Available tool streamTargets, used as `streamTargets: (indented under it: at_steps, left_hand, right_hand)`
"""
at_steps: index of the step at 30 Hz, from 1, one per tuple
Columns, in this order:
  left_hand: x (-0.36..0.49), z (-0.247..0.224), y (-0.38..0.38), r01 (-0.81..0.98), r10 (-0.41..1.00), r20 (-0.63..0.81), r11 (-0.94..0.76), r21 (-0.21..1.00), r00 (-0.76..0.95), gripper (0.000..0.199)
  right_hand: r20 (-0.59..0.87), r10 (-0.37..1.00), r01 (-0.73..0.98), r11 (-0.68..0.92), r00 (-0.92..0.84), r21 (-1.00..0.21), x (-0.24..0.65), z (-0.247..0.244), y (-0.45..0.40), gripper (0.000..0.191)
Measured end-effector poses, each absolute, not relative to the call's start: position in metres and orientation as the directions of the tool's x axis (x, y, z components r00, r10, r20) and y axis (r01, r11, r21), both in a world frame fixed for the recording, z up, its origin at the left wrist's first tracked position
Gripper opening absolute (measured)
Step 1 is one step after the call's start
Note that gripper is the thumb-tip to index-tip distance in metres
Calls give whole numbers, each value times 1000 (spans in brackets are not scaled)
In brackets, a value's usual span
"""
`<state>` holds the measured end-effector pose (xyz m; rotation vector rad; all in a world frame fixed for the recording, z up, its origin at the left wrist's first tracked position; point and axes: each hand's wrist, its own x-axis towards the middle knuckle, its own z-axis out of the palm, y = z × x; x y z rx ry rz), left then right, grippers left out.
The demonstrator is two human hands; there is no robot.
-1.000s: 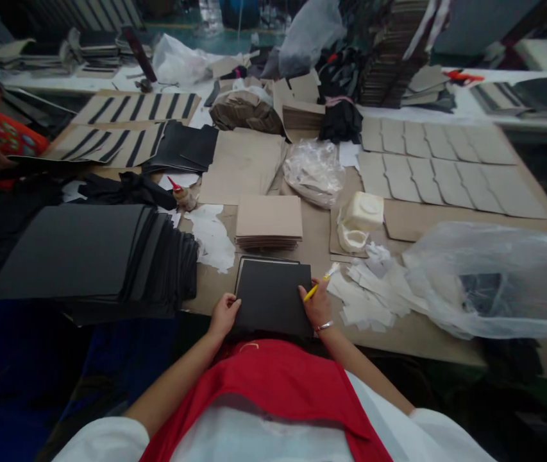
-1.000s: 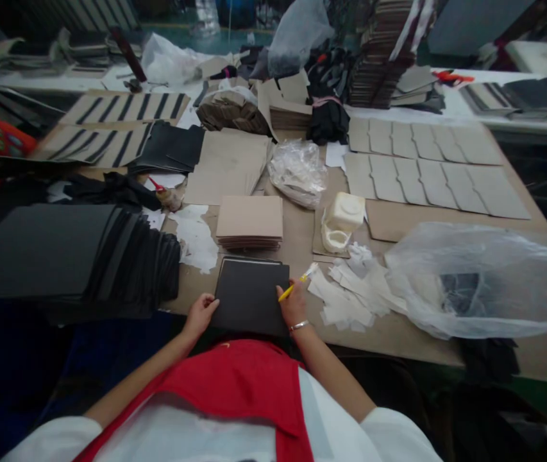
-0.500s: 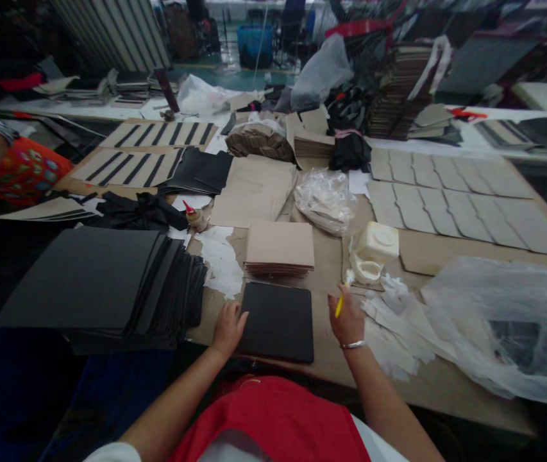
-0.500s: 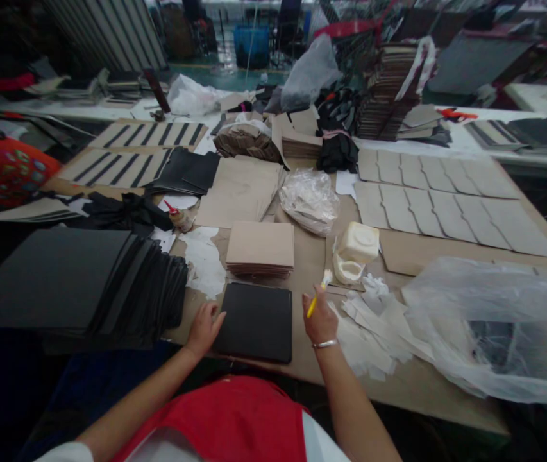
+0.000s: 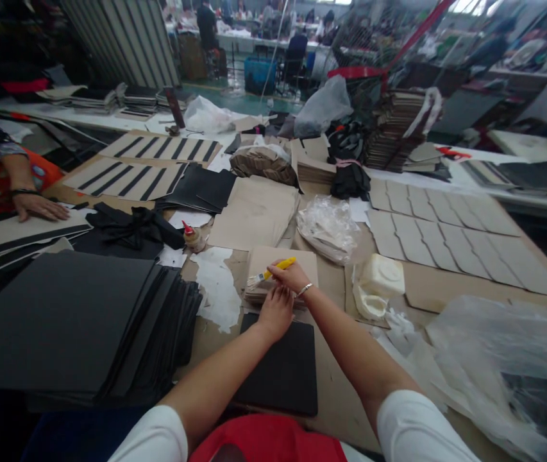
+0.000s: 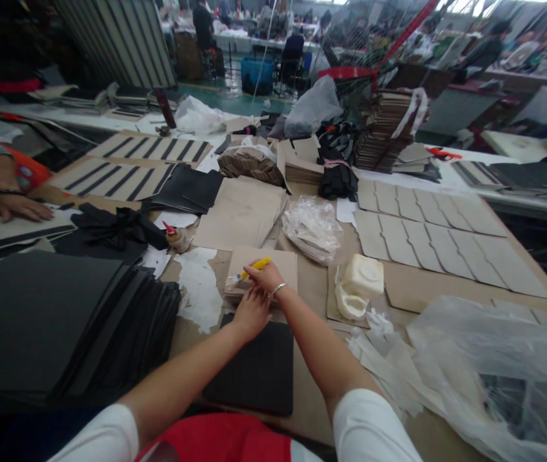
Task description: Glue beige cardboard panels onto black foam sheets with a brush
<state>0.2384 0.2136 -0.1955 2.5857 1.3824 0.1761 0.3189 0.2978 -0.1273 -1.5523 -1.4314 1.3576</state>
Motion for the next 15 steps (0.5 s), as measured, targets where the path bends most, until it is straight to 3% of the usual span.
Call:
streamTargets:
  at_steps: [8,15]
  left_hand:
    - [234,-187,215,790,820,38,-561,248,571,54]
    - [243,-169,237,843,861,7,-500,197,509,25]
  right_hand:
    - [-189,956,311,-253,224,-916,362,-128,344,17]
    - [-36,943,461,-196,332,-866,436,-121,300,30]
